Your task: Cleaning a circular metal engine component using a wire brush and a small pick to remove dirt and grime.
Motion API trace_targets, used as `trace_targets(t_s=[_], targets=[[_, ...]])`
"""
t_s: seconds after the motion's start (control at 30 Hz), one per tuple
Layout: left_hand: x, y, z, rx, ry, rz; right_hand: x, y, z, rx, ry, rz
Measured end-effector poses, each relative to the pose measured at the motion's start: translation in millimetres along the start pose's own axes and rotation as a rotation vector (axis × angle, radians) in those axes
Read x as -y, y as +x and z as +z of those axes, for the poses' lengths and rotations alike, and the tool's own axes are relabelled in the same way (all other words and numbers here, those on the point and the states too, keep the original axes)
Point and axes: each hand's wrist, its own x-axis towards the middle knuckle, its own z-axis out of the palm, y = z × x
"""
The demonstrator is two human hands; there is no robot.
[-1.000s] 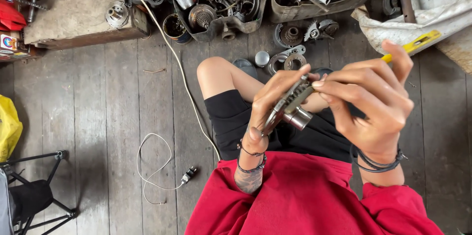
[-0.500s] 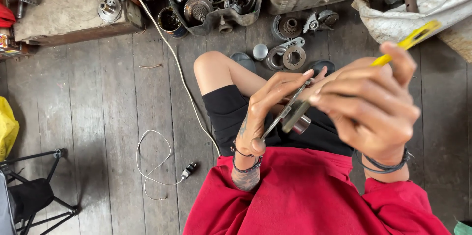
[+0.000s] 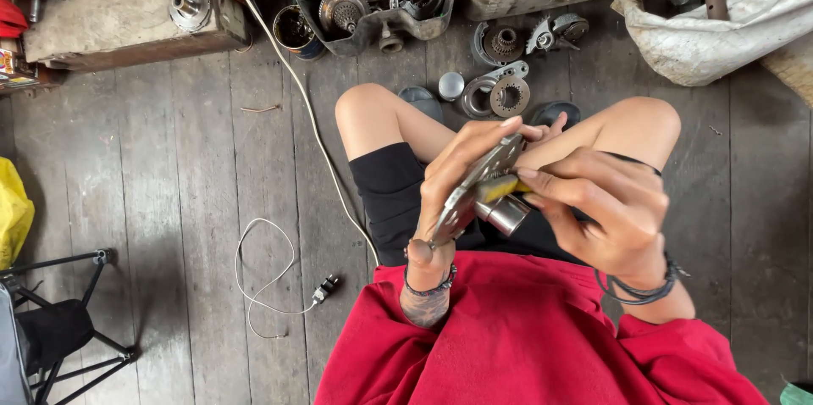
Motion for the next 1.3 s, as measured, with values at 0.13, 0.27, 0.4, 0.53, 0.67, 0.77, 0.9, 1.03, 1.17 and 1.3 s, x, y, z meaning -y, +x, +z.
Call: trace_targets(t_s=[0.13,0.27,0.4,0.53,0.67,0.77,0.9,1.03,1.17,1.3], targets=[[12.6,14.0,16.5,-0.211,-0.275,0.218,-23.2,-18.1,26.8,-0.180,0.145,-0.002],[20.1,6.0,6.5,-0.335,-0.577,0.161,-2.9,-20.8,43.7,-0.138,0.195,0.093],[28.4,3.0,12.5,-0.542,-0.582,0.126,2.5,-29.3,55.0,-0.139,0.227,0.122],[156.5,-136.3,-1.7,-0.519,-0.774,-0.023,6.2,-25.6,60.2,-0.250,0.275,0.093],[60.1,-0.1,19.6,-0.349,0.002,0.206,13.1,-27.1,61.6,-0.359,0.270,0.092],[65.5,-3.2,15.0,-0.372,-0.173,0.310,17.4,-28.6,62.9,-0.338,0.310,0.109],[64.3,-2.8,2.0,-0.443,-0.254,0.348,5.9,-36.1,65.8,-0.241,0.370,0.126],[83.4,-3.6,-7.7,-0.401,-0.594,0.387,-7.3,-51.5,54.3,-0.213,0.405,0.293],[63.9,1.7,-9.2,-0.338,-0.737,0.281,-36.7,-83.2,53.3,-0.330,0.668,0.397],[61.0,-1.6,-8.6,-0.351,-0.771,0.228,-45.6,-87.3,58.4,-0.469,1.557,0.523]])
